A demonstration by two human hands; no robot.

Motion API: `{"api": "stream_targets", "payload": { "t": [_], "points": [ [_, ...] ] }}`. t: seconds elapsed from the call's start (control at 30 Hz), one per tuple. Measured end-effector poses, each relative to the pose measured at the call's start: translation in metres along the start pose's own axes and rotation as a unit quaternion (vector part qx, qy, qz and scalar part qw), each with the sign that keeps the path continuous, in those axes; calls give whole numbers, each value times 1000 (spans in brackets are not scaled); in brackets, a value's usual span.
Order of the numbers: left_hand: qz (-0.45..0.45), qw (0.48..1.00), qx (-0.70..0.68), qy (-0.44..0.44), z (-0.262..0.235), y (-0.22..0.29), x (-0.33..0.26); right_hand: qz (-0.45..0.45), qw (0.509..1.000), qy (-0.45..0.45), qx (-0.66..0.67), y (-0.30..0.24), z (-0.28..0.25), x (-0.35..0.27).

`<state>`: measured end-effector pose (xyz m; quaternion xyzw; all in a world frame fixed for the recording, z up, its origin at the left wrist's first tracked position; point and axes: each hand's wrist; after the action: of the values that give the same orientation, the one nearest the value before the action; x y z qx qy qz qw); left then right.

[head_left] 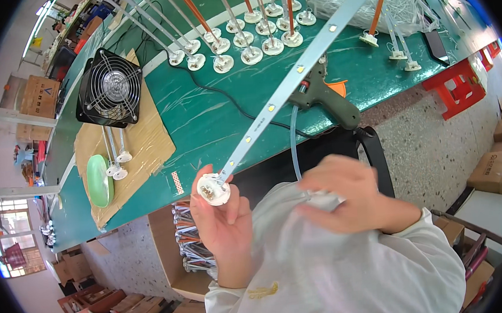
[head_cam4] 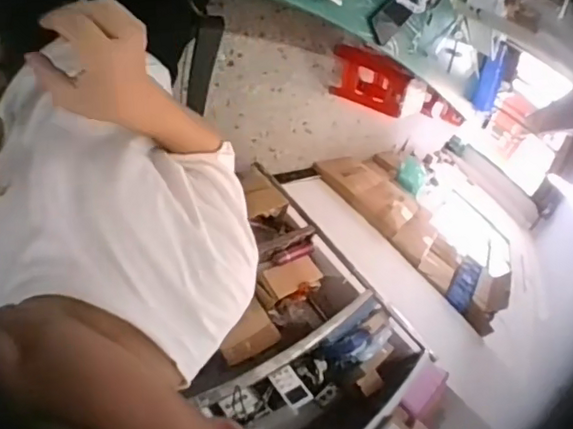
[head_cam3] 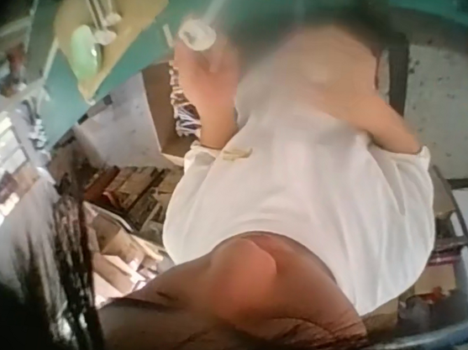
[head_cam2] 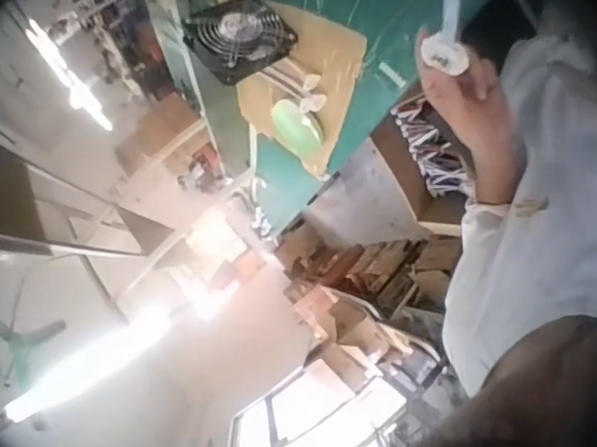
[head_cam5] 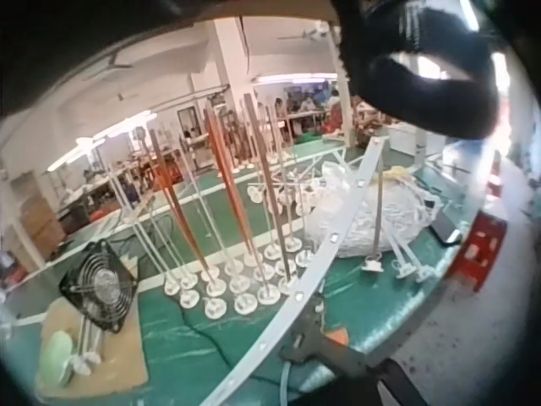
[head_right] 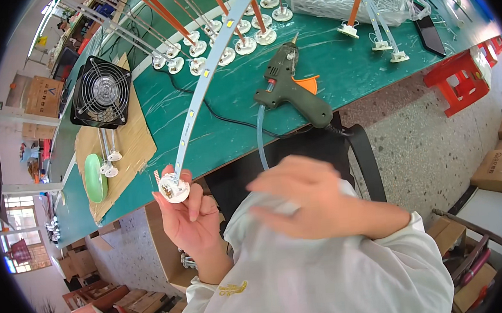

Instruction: The person assembles lights by inserting light strips into circular plastic bases, applying glue with a hot glue gun to secure them, and placing the assembled units upright on the table.

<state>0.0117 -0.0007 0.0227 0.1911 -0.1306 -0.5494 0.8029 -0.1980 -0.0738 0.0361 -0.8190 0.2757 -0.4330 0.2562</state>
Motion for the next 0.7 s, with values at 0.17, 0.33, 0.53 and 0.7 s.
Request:
{"api": "stream_targets", "payload": {
  "t": [0.17, 0.33, 0.53, 0.7],
  "points": [
    [-36, 999, 18, -29, 12, -10, -4, -23, 996, 29, 81, -1, 59, -4],
    [-62, 992, -99, -43, 16, -15, 1, -95, 987, 96, 89, 9, 69, -6],
    [-119, 990, -78, -21, 17, -20, -2, -51, 990, 65, 113, 14, 60, -7],
    [-151, 984, -79, -49, 14, -27, -6, -162, 974, 157, 11, 19, 58, -4]
  ]
}}
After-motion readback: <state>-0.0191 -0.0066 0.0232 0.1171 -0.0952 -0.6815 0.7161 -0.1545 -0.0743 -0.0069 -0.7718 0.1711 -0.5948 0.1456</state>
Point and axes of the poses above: each hand's wrist, its own x-axis towards the middle knuckle, its own z-axis out of the palm, y = z × x, and after that the axes turned 10 degrees about -x, right-handed
